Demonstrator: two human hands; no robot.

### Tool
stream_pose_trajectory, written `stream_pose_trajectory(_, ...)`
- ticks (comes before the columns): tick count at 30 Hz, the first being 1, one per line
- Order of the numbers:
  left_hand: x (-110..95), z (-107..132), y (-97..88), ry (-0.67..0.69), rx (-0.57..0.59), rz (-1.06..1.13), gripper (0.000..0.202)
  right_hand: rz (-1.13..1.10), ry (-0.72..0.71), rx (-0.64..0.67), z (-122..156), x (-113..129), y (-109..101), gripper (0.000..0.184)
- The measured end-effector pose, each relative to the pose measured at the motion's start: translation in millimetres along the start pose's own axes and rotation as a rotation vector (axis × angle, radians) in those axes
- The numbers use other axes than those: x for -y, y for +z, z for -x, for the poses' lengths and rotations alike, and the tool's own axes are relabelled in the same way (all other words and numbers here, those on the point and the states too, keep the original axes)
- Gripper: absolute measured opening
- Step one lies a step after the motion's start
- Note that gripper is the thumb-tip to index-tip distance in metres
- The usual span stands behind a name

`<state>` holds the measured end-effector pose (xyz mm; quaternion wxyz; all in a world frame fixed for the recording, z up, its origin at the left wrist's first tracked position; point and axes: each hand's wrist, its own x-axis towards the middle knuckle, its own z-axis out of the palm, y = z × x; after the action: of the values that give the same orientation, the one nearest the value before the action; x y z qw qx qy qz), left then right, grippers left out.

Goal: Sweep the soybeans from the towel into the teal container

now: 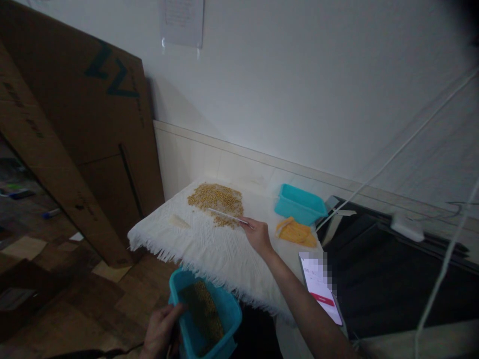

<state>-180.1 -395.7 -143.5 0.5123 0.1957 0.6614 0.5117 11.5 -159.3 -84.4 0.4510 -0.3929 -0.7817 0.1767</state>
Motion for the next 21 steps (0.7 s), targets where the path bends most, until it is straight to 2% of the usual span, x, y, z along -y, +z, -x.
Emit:
stream_pose_trajectory(9, -4, 3, 2.0, 0.008, -0.015, 0.016, 0.046, -0.007, 0.0, 0.027, 3, 11, -2, 0.02)
stream_pose_trajectory(21, -2, 4, 2.0, 0.014, -0.037, 0.007, 0.048, -0.03, -0.012, 0.055, 14, 13, -5, 0.021)
